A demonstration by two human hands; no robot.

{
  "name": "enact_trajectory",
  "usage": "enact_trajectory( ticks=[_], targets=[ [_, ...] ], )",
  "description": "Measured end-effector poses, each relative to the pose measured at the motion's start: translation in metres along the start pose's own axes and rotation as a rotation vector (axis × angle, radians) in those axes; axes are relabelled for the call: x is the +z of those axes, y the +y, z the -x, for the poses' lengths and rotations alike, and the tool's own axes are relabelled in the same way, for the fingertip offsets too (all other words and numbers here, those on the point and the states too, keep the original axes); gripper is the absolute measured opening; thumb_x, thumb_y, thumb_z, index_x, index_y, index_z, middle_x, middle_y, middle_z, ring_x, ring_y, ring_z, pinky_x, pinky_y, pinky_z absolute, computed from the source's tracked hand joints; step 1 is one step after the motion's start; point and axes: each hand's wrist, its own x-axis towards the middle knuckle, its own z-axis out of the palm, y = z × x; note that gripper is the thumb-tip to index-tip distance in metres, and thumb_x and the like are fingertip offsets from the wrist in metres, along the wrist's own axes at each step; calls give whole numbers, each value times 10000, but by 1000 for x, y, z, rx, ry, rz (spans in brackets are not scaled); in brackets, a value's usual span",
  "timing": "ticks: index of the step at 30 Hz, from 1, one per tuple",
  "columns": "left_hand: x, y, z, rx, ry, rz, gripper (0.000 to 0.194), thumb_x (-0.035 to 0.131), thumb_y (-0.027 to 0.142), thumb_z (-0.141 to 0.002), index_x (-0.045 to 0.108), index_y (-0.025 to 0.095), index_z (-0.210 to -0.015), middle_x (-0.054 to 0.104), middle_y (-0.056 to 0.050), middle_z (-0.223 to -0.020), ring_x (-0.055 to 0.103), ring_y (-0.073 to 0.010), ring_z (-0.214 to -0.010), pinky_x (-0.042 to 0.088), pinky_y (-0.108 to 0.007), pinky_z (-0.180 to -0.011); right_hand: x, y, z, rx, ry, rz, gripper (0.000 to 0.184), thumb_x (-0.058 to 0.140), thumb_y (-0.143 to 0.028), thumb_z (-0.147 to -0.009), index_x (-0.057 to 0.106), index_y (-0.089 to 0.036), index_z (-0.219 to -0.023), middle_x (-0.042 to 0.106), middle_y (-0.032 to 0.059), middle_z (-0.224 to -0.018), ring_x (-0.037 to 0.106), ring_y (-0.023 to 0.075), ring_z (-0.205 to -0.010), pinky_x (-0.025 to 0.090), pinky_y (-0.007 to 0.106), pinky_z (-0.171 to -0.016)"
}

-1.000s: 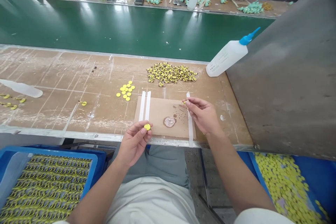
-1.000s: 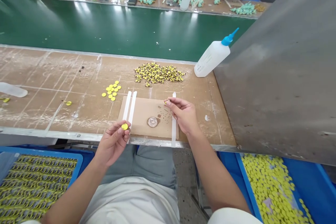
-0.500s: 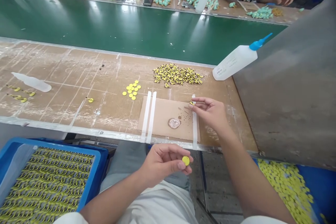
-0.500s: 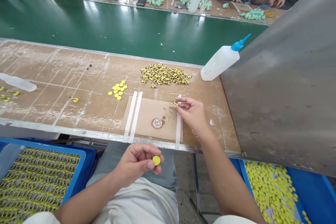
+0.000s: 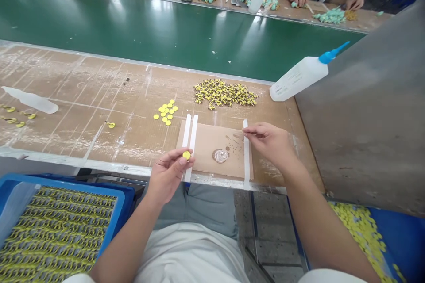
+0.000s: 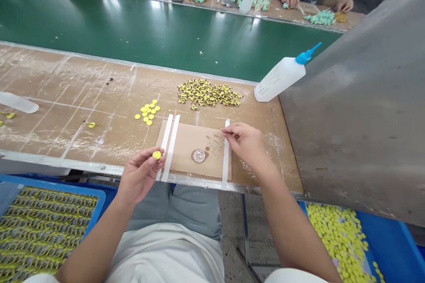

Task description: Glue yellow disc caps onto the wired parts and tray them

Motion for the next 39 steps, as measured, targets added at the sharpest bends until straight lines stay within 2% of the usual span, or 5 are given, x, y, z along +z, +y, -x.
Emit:
enact_trajectory(
  ticks=[6, 13, 20, 26, 39],
  targets=[
    [-4, -1, -21, 80, 67, -2, 212, 860, 233, -747, 814, 220, -953, 791, -48, -1006, 750, -111, -807, 603, -148, -780, 19, 17, 4, 98, 88, -41, 222, 778, -379, -805, 779, -216, -955, 767, 43, -860, 736, 244, -762, 605, 362, -754],
    [-5, -7, -34, 84, 101, 3, 221, 857, 232, -746, 811, 214, -961, 791, -46, -982, 750, -115, -813, 607, -164, -794, 29, 24, 11, 57, 155, -80, 224, 753, -427, -856, 798, -229, -950, 773, 50, -931, 728, 229, -740, 605, 357, -721],
    [-5, -9, -32, 94, 63, -6, 243, 851, 210, -757, 807, 222, -996, 790, -47, -1009, 752, -111, -841, 601, -156, -823, 49, -23, 46, -71, 459, -367, 136, 788, -208, -863, 785, -250, -992, 763, 44, -932, 727, 214, -804, 613, 349, -751],
    [-3, -9, -32, 99, 66, -8, 214, 845, 234, -769, 808, 222, -979, 782, -39, -991, 745, -104, -825, 607, -158, -806, 67, -47, 61, -270, 455, -413, 194, 759, -127, -864, 760, -261, -1004, 734, 29, -830, 690, 196, -694, 590, 349, -631],
    [-8, -10, -32, 87, 43, 1, 210, 810, 212, -804, 798, 214, -1013, 775, -43, -1016, 741, -108, -853, 602, -173, -834, 71, -48, 58, -328, 448, -384, 285, 764, -42, -830, 758, -256, -1018, 722, 14, -807, 673, 179, -660, 567, 326, -603]
  ],
)
